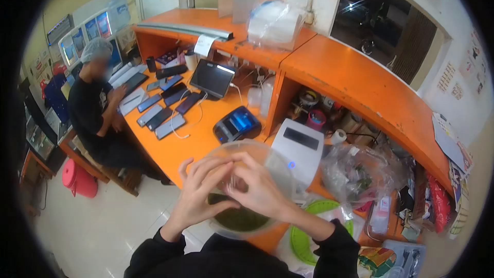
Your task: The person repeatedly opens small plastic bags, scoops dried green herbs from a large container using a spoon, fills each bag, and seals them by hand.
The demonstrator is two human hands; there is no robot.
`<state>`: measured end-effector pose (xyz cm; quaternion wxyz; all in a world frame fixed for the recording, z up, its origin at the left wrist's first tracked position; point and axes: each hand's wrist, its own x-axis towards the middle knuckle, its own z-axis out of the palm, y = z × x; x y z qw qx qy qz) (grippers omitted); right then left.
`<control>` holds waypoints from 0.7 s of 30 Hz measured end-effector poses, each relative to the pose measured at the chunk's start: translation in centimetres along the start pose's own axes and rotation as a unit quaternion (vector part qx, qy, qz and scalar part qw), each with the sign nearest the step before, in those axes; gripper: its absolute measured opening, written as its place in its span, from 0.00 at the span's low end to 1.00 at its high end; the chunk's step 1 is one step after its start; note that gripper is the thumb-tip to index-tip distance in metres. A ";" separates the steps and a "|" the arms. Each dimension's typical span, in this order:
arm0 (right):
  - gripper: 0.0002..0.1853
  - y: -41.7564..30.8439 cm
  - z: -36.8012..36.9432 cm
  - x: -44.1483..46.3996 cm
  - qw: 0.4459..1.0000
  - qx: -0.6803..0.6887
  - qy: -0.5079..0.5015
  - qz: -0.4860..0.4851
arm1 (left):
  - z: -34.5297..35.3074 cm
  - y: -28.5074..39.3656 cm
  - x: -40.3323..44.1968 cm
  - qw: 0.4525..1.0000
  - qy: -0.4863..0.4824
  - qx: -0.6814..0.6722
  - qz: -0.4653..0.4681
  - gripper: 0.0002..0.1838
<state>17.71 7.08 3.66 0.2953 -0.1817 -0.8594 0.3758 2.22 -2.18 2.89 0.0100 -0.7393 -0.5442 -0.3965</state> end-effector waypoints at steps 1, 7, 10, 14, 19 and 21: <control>0.11 -0.2 0.3 0.4 1.000 -0.002 -0.006 -0.003 | 0.2 -0.3 -0.2 1.000 0.002 0.010 -0.006 0.35; 0.08 1.2 0.8 2.2 0.995 0.102 0.006 -0.017 | 0.2 -1.5 -1.4 0.995 0.087 0.010 -0.045 0.34; 0.10 3.4 1.1 4.1 0.998 0.049 -0.023 0.032 | -0.8 -2.3 -2.4 0.975 0.167 -0.099 -0.111 0.36; 0.11 14.9 6.0 1.8 0.909 -0.211 -0.358 0.034 | -0.4 -3.1 -4.5 0.915 0.243 -0.296 -0.126 0.47; 0.12 15.4 6.5 3.0 0.812 -0.275 -0.506 0.090 | -0.6 -2.9 -6.4 0.850 0.303 -0.394 -0.174 0.56; 0.09 15.0 6.3 2.6 0.826 -0.276 -0.487 0.063 | -0.8 -2.9 -6.6 0.823 0.330 -0.416 -0.203 0.61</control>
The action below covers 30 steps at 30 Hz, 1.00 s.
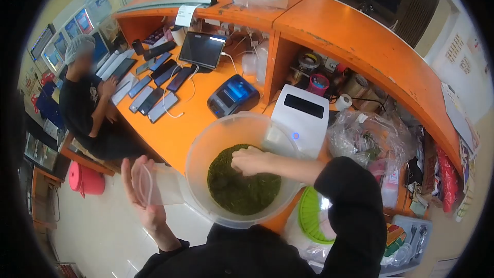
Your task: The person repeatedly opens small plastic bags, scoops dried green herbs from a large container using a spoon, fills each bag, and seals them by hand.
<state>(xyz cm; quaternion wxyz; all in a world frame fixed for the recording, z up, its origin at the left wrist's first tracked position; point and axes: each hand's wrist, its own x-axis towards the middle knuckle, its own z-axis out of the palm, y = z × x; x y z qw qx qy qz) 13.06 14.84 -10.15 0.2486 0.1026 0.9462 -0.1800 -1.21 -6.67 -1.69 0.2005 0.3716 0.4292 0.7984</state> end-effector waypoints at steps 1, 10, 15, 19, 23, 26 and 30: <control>0.08 0.3 0.7 -0.6 0.999 0.000 0.036 -0.012 | -0.1 -0.1 0.0 1.000 0.011 -0.020 -0.005 0.62; 0.07 -0.1 -1.0 -1.3 0.994 0.051 0.099 -0.016 | -2.1 -1.2 0.1 0.996 -0.038 -0.070 -0.036 0.67; 0.06 -1.5 1.2 -3.3 0.976 -0.007 0.202 -0.085 | -2.3 -1.7 0.3 0.995 -0.028 -0.088 -0.048 0.66; 0.11 -0.4 2.2 -5.6 0.973 0.202 0.090 -0.071 | -2.1 -1.9 0.6 0.995 -0.010 -0.086 -0.048 0.65; 0.17 0.8 -0.1 -6.6 0.969 0.212 -0.027 -0.122 | -2.1 -2.1 0.8 0.995 0.018 -0.090 -0.046 0.63; 0.14 1.8 -1.4 -5.9 0.963 0.244 -0.078 -0.084 | -2.3 -2.3 1.0 0.994 0.006 -0.108 -0.034 0.61; 0.11 3.3 -0.7 -4.2 0.928 0.345 -0.123 -0.065 | -2.7 -2.2 1.1 0.992 -0.011 -0.121 -0.019 0.59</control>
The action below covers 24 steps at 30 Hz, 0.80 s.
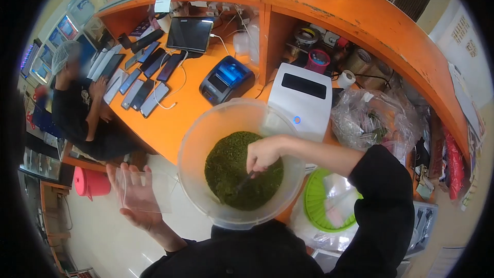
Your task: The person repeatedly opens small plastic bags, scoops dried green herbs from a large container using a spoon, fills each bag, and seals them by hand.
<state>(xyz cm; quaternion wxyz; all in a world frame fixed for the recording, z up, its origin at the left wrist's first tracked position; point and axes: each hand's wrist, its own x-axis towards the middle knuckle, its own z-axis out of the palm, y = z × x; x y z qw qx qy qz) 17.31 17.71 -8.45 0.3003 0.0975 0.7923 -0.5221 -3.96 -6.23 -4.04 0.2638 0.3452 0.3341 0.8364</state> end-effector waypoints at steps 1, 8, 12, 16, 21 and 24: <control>0.11 0.2 0.0 0.2 1.000 0.012 -0.014 -0.003 | -0.2 0.1 0.0 1.000 -0.002 0.002 0.004 0.59; 0.11 -0.2 -0.1 0.1 0.999 0.021 -0.039 -0.012 | -0.8 0.4 -0.1 1.000 0.002 -0.002 0.011 0.57; 0.11 -1.7 -0.5 -0.8 0.999 0.007 -0.018 -0.025 | 0.4 0.4 0.1 0.999 0.046 0.013 0.005 0.59; 0.11 -3.1 -1.7 -2.5 0.997 0.003 0.029 -0.074 | 1.1 0.4 1.0 0.996 0.009 0.076 0.034 0.57; 0.11 -6.5 -3.4 -6.9 0.966 -0.060 0.188 -0.170 | 2.9 1.0 3.0 0.887 -0.167 0.413 0.120 0.47; 0.11 -8.4 -3.9 -9.6 0.945 -0.085 0.273 -0.157 | 4.8 0.8 3.6 0.801 -0.257 0.528 0.117 0.43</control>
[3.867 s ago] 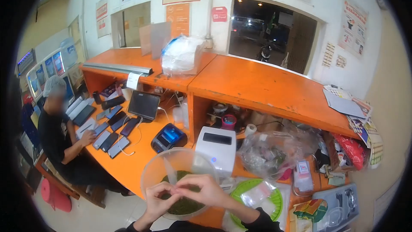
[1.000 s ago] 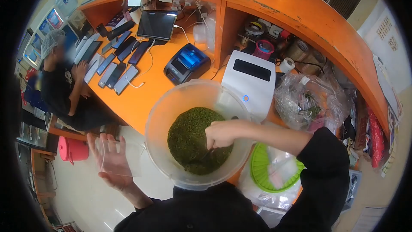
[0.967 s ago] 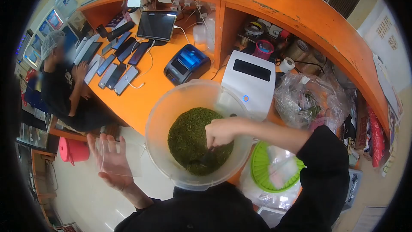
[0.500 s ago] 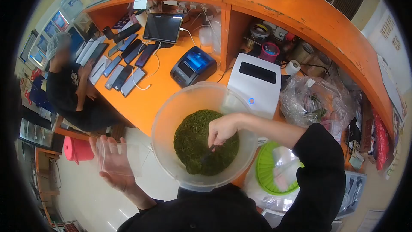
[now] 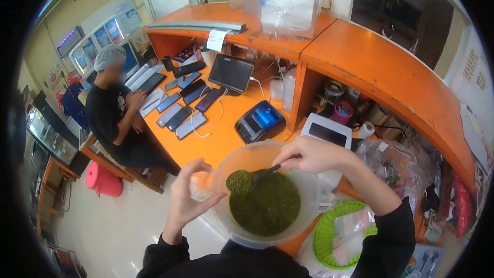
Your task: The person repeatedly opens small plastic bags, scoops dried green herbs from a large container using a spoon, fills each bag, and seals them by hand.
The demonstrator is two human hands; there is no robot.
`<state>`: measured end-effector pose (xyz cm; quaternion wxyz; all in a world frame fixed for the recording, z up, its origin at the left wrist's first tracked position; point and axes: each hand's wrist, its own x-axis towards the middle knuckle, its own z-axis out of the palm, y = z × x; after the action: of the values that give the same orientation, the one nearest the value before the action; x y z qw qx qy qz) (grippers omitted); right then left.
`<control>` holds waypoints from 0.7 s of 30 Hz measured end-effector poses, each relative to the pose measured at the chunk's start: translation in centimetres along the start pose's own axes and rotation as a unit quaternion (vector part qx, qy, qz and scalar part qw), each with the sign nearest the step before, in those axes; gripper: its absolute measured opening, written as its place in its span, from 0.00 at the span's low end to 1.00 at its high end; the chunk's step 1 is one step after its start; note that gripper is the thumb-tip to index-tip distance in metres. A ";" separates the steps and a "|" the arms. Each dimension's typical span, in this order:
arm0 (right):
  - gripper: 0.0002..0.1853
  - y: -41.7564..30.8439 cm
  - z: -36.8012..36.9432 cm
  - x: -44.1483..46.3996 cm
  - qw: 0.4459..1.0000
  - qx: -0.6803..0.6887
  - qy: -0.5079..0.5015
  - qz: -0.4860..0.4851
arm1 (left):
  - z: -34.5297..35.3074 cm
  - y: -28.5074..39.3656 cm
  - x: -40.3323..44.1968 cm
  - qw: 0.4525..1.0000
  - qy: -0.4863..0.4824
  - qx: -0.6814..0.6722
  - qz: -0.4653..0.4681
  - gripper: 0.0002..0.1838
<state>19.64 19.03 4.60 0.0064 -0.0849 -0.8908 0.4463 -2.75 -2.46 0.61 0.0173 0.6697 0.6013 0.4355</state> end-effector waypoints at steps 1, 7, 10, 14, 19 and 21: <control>0.11 -0.5 -0.4 -0.5 0.999 -0.002 0.015 0.029 | 0.3 0.5 0.4 1.000 -0.017 0.022 0.004 0.43; 0.12 -1.5 -0.3 -2.4 0.992 -0.062 0.063 0.089 | 3.3 1.9 2.6 0.994 -0.083 0.025 0.060 0.41; 0.10 -3.2 0.8 -2.9 0.978 -0.140 0.118 0.096 | 5.2 2.2 3.5 0.995 -0.082 -0.050 0.034 0.41; 0.08 -6.1 3.0 -4.0 0.919 -0.335 0.193 0.073 | 6.7 1.7 4.2 0.964 -0.082 -0.249 -0.052 0.38; 0.14 -7.2 5.4 -4.5 0.779 -0.571 0.252 -0.054 | 7.4 0.0 4.5 0.812 -0.144 -0.550 -0.131 0.33; 0.15 -7.2 5.6 -4.5 0.772 -0.567 0.276 -0.075 | 6.7 -0.6 4.7 0.676 -0.202 -0.670 -0.231 0.32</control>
<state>22.58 9.62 7.25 0.2364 -0.1254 -0.9457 -0.1845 0.33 4.90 -1.25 0.6825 0.3897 0.2661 0.5582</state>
